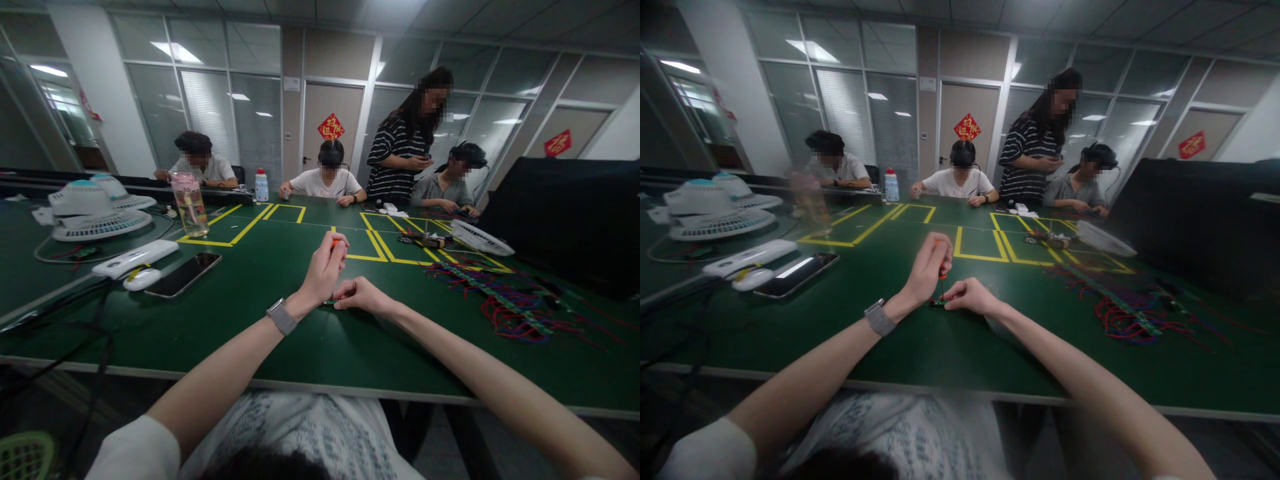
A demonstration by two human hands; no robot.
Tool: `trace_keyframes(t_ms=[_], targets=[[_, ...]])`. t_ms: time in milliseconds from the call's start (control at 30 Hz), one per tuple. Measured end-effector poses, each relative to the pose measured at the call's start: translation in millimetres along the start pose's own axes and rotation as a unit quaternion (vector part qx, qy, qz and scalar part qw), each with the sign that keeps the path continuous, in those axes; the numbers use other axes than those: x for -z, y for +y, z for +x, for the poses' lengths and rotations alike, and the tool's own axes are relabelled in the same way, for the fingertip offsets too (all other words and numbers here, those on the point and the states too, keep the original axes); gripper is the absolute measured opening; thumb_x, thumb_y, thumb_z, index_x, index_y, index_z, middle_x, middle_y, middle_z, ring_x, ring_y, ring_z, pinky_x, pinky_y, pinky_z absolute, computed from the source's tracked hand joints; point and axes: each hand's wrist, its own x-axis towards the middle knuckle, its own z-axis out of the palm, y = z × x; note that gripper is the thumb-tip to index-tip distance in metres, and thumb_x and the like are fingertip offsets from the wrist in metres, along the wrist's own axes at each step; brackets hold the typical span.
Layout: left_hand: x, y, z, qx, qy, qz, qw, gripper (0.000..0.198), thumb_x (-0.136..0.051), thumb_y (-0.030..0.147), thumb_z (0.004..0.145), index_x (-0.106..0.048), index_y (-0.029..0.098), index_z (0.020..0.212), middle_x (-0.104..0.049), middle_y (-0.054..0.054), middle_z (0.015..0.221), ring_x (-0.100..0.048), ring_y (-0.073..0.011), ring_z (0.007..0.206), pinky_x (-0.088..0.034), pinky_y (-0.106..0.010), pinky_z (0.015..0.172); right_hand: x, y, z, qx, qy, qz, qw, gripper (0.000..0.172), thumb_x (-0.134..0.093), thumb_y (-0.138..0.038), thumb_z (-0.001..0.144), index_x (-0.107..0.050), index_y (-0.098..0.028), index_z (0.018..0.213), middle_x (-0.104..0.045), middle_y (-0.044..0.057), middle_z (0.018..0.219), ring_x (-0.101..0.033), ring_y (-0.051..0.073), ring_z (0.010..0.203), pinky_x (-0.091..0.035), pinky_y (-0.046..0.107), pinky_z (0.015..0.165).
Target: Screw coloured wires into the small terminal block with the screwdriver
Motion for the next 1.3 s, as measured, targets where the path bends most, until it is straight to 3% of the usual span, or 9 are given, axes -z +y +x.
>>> trace_keyframes(t_ms=[333, 500, 633, 800, 900, 1000, 1133, 1300], targets=[[-0.5, 3.4, -4.0, -0.001, -0.030, 0.021, 0.999, 0.021, -0.039, 0.038, 0.093, -0.048, 0.020, 0.092, -0.044, 0.002, 0.073, -0.042, -0.0072, 0.057, -0.036, -0.018, 0.050, -2.3, 2.7, -3.9, 0.040, -0.007, -0.028, 0.999, 0.028, -0.077, -0.034, 0.060, -0.075, -0.013, 0.079, -0.070, 0.005, 0.078, -0.059, 0.014, 0.064, -0.047, 0.027, 0.062], [2.3, 8.9, -0.1, -0.013, -0.026, 0.062, 0.998, 0.025, -0.037, 0.033, 0.094, -0.054, 0.019, 0.105, -0.052, -0.002, 0.083, -0.050, -0.0083, 0.063, -0.045, -0.019, 0.056, -7.1, 6.6, -8.1, 0.061, 0.032, -0.095, 0.993, 0.028, -0.072, -0.030, 0.068, -0.073, -0.013, 0.089, -0.066, 0.002, 0.069, -0.056, 0.013, 0.061, -0.046, 0.026, 0.060], [5.1, 9.8, 5.9, -0.041, -0.012, 0.094, 0.995, 0.024, -0.045, 0.030, 0.090, -0.060, 0.019, 0.106, -0.055, -0.007, 0.104, -0.059, -0.0113, 0.077, -0.051, -0.021, 0.063, -9.7, 5.0, -11.3, 0.079, 0.068, -0.189, 0.976, 0.019, -0.070, -0.024, 0.071, -0.073, -0.015, 0.087, -0.066, 0.003, 0.074, -0.057, 0.014, 0.066, -0.046, 0.027, 0.064], [8.3, 6.5, 7.4, -0.047, 0.005, 0.132, 0.990, 0.019, -0.057, 0.032, 0.084, -0.065, 0.020, 0.096, -0.057, -0.004, 0.095, -0.057, -0.0125, 0.074, -0.050, -0.022, 0.060, -12.3, 0.7, -14.7, 0.103, 0.077, -0.243, 0.962, 0.013, -0.068, -0.020, 0.073, -0.073, -0.016, 0.084, -0.066, 0.005, 0.081, -0.058, 0.014, 0.068, -0.046, 0.027, 0.065], [9.7, 8.3, 5.1, -0.082, 0.029, 0.197, 0.977, 0.015, -0.058, 0.031, 0.084, -0.066, 0.020, 0.091, -0.056, -0.004, 0.089, -0.055, -0.0146, 0.080, -0.048, -0.025, 0.069, -12.7, 0.7, -15.3, 0.118, 0.075, -0.245, 0.959, 0.011, -0.067, -0.020, 0.075, -0.073, -0.016, 0.084, -0.065, 0.004, 0.080, -0.058, 0.014, 0.069, -0.046, 0.026, 0.065], [11.0, 11.1, 4.0, -0.117, 0.039, 0.235, 0.964, 0.022, -0.047, 0.027, 0.090, -0.066, 0.021, 0.097, -0.055, -0.006, 0.096, -0.055, -0.0162, 0.090, -0.045, -0.029, 0.083, -11.8, 1.0, -15.5, 0.132, 0.068, -0.249, 0.957, 0.011, -0.066, -0.022, 0.076, -0.072, -0.017, 0.084, -0.063, 0.004, 0.081, -0.058, 0.015, 0.071, -0.046, 0.026, 0.066], [11.3, 12.1, 6.6, -0.117, 0.029, 0.199, 0.972, 0.028, -0.041, 0.023, 0.092, -0.064, 0.021, 0.106, -0.059, -0.008, 0.110, -0.055, -0.0178, 0.106, -0.042, -0.032, 0.095, -10.7, -2.5, -18.1, 0.160, 0.054, -0.279, 0.945, 0.013, -0.063, -0.021, 0.079, -0.071, -0.016, 0.088, -0.061, 0.004, 0.084, -0.056, 0.014, 0.071, -0.044, 0.026, 0.066], [10.6, 11.9, 11.1, -0.027, 0.028, 0.082, 0.996, 0.025, -0.049, 0.026, 0.089, -0.064, 0.017, 0.106, -0.065, -0.008, 0.104, -0.065, -0.0145, 0.085, -0.051, -0.027, 0.078, -10.5, -7.6, -22.4, 0.186, 0.038, -0.318, 0.929, 0.015, -0.060, -0.021, 0.082, -0.069, -0.017, 0.093, -0.059, 0.004, 0.084, -0.054, 0.015, 0.073, -0.043, 0.025, 0.066]])
